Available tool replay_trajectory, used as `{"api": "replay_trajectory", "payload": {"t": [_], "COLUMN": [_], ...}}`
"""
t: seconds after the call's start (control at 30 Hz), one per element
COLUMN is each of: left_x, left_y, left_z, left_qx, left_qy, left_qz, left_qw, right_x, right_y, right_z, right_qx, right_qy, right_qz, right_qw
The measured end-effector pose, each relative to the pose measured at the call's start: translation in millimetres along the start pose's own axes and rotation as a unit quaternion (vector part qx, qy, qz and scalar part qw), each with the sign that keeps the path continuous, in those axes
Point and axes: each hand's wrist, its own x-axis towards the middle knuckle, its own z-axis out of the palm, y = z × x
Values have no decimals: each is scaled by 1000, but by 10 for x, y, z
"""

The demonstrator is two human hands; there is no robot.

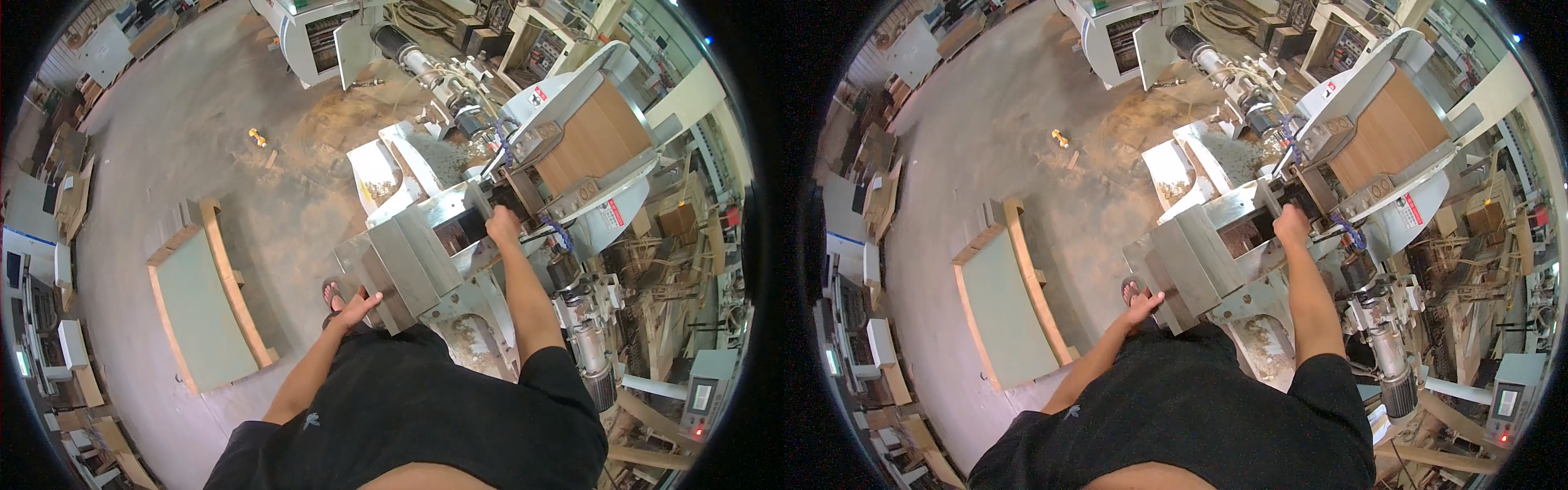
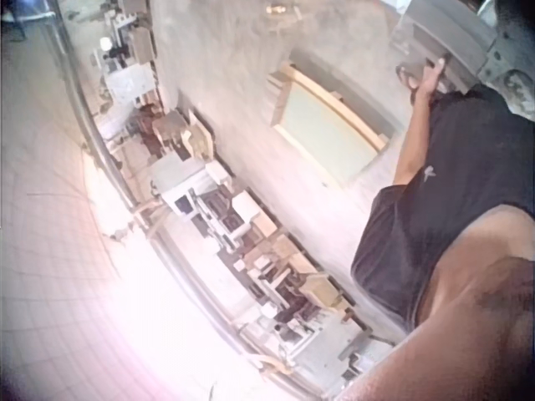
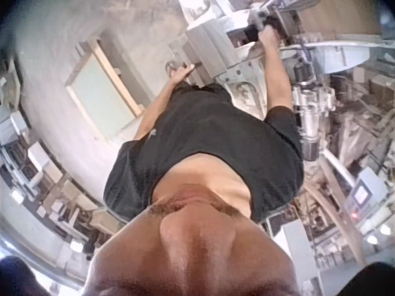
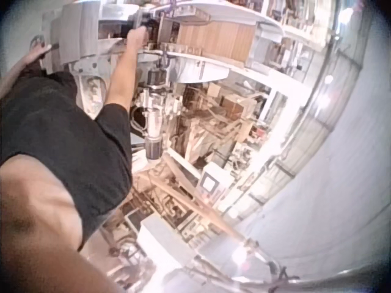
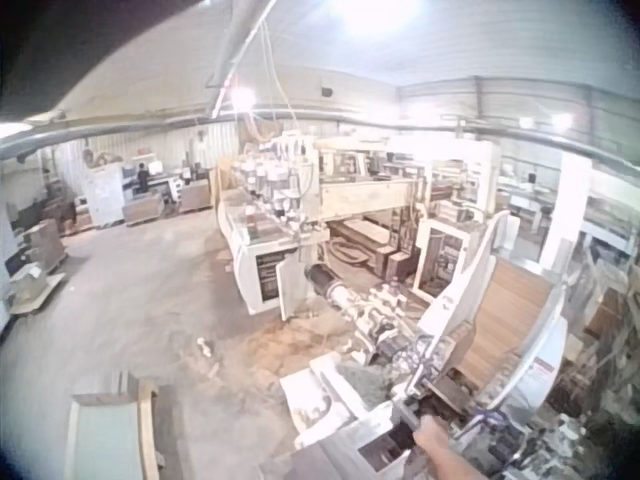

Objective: The person picks up wooden blocks from a stack by hand and feeds them one at a time into the intake of a woodworking machine.

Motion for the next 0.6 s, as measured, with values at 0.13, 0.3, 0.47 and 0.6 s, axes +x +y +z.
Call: {"api": "replay_trajectory", "payload": {"t": [0.13,0.3,0.47,0.6], "left_x": [102,217,215,87], "left_y": [-226,-434,-369,-197], "left_z": [-35,-78,-91,19], "left_qx": [-31,-37,21,5], "left_qy": [6,-7,5,26], "left_qz": [38,35,46,42], "left_qw": [999,999,999,999], "right_x": [-350,-622,-891,-1091], "right_y": [-233,-231,-423,-562], "right_z": [-263,-698,-485,-262], "right_qx": [76,412,493,426], "right_qy": [18,-47,-80,-89], "right_qz": [-65,-138,-205,-192], "right_qw": [995,900,842,880]}}
